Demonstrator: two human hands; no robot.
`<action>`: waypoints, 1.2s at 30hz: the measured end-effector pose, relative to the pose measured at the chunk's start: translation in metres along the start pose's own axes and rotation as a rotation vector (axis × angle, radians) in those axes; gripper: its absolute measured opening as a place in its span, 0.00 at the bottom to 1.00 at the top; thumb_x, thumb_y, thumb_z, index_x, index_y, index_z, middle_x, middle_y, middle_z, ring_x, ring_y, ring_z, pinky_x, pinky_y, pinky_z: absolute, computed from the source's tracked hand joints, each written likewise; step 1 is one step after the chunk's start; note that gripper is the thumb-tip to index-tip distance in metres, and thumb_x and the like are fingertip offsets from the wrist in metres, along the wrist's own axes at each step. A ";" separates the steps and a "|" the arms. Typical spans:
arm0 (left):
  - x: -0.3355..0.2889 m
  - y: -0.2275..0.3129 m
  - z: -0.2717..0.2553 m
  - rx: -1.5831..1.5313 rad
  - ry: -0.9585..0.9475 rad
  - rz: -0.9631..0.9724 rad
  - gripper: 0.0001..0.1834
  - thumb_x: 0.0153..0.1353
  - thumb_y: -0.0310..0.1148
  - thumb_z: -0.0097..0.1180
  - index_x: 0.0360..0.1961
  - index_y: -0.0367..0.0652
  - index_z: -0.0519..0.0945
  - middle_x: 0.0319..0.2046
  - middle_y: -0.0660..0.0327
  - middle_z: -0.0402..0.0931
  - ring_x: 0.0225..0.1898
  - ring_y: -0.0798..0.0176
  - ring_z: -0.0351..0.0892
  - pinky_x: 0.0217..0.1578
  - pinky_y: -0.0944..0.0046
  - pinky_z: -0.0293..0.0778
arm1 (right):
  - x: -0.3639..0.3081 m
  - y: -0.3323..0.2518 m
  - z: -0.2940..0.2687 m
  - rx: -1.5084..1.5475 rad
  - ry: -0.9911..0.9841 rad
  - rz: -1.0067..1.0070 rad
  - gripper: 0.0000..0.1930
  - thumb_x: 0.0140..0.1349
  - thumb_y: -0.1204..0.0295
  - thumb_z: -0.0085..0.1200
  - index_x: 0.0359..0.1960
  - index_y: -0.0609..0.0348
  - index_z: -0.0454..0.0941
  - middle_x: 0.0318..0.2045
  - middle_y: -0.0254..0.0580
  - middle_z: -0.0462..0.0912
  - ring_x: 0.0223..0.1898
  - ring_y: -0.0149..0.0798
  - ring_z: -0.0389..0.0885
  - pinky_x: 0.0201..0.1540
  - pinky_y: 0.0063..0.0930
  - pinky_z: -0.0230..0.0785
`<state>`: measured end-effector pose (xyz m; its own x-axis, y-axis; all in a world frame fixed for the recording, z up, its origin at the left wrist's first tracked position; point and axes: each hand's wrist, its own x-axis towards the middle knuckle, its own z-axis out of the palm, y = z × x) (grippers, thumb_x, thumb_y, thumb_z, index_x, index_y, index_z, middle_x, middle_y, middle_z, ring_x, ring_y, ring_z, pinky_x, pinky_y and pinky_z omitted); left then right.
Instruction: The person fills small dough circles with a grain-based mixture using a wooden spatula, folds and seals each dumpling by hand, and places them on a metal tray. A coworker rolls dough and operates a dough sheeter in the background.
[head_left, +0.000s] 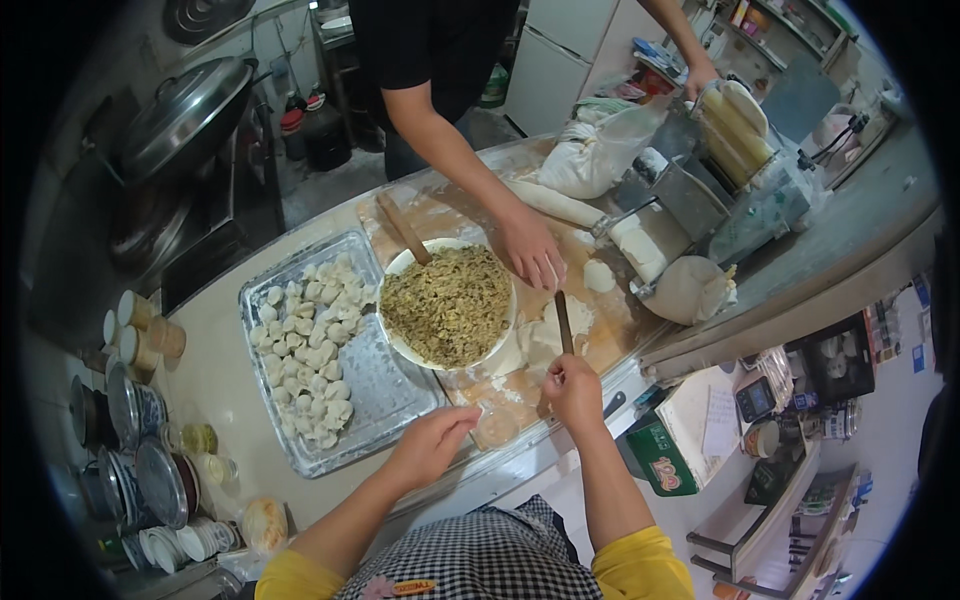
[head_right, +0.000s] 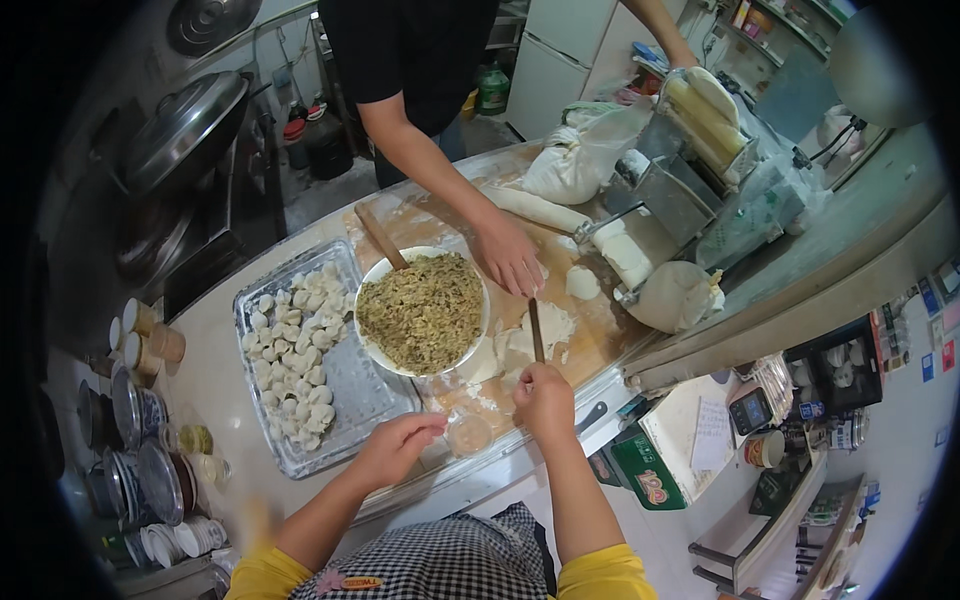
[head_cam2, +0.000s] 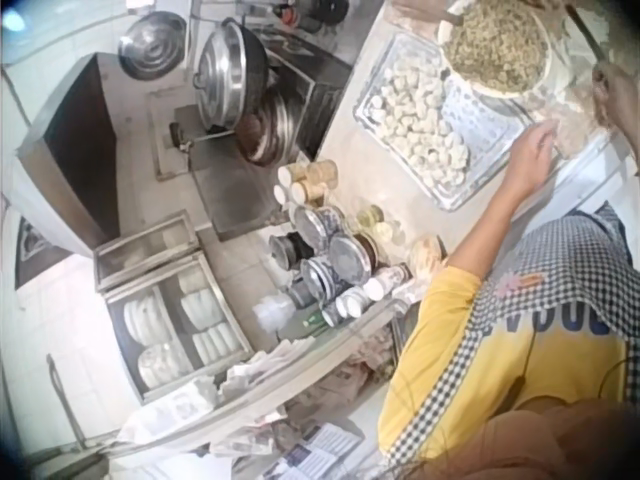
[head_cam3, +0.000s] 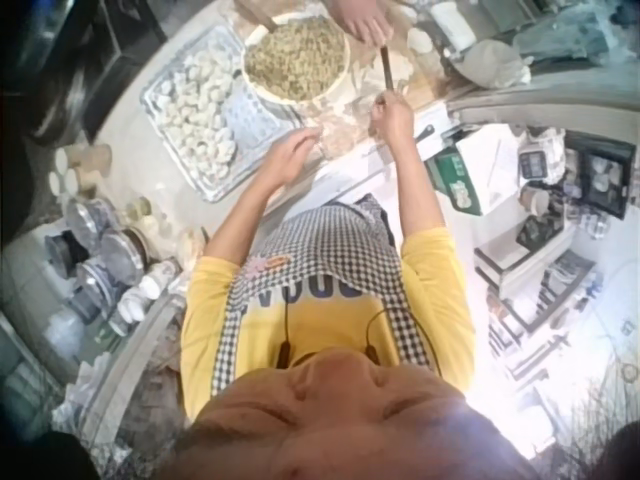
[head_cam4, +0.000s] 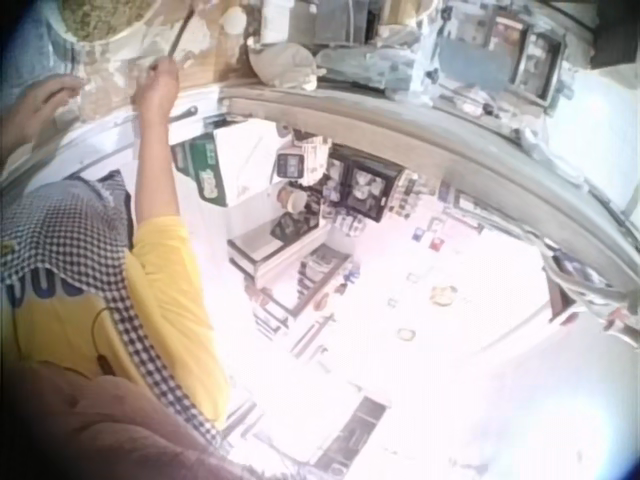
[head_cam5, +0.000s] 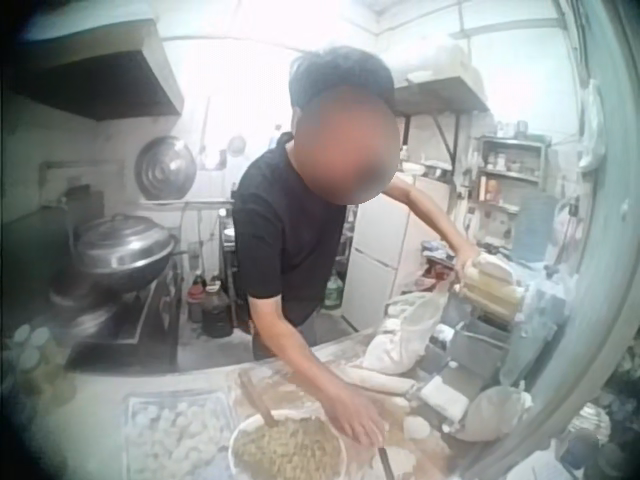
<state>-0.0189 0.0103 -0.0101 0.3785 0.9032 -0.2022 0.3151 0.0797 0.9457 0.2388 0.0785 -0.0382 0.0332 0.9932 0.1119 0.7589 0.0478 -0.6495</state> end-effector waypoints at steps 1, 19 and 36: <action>0.006 -0.007 0.006 -0.192 0.033 -0.052 0.19 0.68 0.30 0.49 0.58 0.36 0.72 0.55 0.53 0.75 0.54 0.60 0.76 0.53 0.61 0.73 | -0.002 -0.015 -0.004 -0.021 0.016 -0.099 0.05 0.49 0.76 0.59 0.29 0.59 0.77 0.28 0.49 0.78 0.31 0.51 0.79 0.35 0.41 0.72; -0.014 -0.030 -0.017 -1.346 0.294 -0.342 0.25 0.71 0.35 0.35 0.61 0.25 0.62 0.56 0.38 0.70 0.56 0.38 0.73 0.58 0.44 0.71 | -0.109 -0.050 -0.057 -0.330 -0.462 -0.061 0.19 0.60 0.70 0.52 0.54 0.44 0.77 0.29 0.44 0.82 0.29 0.48 0.81 0.33 0.40 0.73; -0.001 -0.030 0.013 -1.440 0.179 -0.378 0.22 0.71 0.35 0.39 0.59 0.31 0.68 0.57 0.48 0.73 0.57 0.51 0.74 0.62 0.52 0.66 | -0.104 -0.077 -0.050 0.077 -0.251 -0.313 0.23 0.54 0.78 0.60 0.54 0.49 0.79 0.38 0.45 0.82 0.38 0.48 0.81 0.40 0.36 0.75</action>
<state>-0.0175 0.0014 -0.0413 0.3307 0.7647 -0.5530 -0.7763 0.5536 0.3013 0.2090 -0.0339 0.0378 -0.3583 0.9241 0.1325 0.6560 0.3502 -0.6686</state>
